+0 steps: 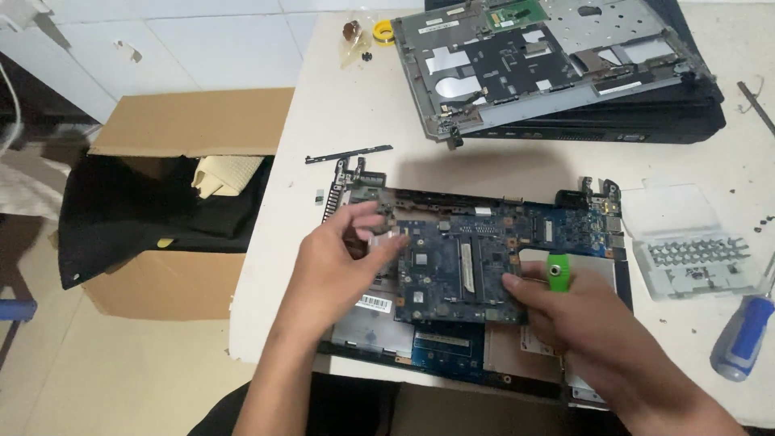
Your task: The person works at a repair bench on a partially disassembled laptop, using screwdrivers to unscrew components from the exposed motherboard. They lift the motherboard out of the laptop chassis, reposition it, and continue unscrewing and handling small parts and screws on the workbench.
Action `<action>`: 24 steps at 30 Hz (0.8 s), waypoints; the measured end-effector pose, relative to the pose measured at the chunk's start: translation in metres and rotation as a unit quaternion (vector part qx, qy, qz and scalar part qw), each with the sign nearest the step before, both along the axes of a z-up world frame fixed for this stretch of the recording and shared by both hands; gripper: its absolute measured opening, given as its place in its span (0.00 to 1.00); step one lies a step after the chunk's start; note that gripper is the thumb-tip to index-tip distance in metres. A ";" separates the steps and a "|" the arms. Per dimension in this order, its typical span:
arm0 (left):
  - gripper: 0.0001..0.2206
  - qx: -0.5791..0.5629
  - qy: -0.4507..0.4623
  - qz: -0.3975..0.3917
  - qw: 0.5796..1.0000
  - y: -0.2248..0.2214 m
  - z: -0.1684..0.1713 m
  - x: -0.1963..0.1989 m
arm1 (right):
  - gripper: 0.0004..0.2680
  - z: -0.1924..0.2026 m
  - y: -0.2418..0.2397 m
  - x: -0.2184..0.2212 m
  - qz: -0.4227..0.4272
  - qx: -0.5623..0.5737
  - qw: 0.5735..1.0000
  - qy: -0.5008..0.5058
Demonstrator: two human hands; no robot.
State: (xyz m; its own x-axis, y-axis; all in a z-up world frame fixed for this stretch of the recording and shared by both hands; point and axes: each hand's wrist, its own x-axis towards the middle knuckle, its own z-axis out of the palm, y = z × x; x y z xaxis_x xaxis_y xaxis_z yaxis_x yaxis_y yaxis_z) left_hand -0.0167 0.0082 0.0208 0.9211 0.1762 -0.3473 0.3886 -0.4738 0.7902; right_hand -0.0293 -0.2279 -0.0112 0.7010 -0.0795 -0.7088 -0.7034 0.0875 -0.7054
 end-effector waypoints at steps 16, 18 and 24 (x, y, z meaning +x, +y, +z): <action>0.22 -0.217 -0.196 0.136 0.947 -0.015 -0.028 0.027 | 0.10 0.041 0.021 0.008 0.095 -0.155 0.980 -0.079; 0.20 -0.238 -0.181 0.158 0.941 -0.017 -0.015 0.029 | 0.09 0.058 0.026 0.012 0.084 -0.198 0.975 -0.054; 0.14 -0.297 -0.284 0.063 0.910 -0.007 -0.019 0.019 | 0.09 0.041 0.004 0.017 0.161 -0.355 0.913 -0.125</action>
State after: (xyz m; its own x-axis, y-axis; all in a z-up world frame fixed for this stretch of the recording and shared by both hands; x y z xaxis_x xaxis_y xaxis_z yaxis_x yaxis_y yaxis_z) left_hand 0.0027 0.0012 0.0023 0.9671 0.2297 0.1093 -0.1400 0.1220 0.9826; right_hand -0.0127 -0.2241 0.0298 0.9018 -0.2177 -0.3733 -0.4212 -0.6360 -0.6466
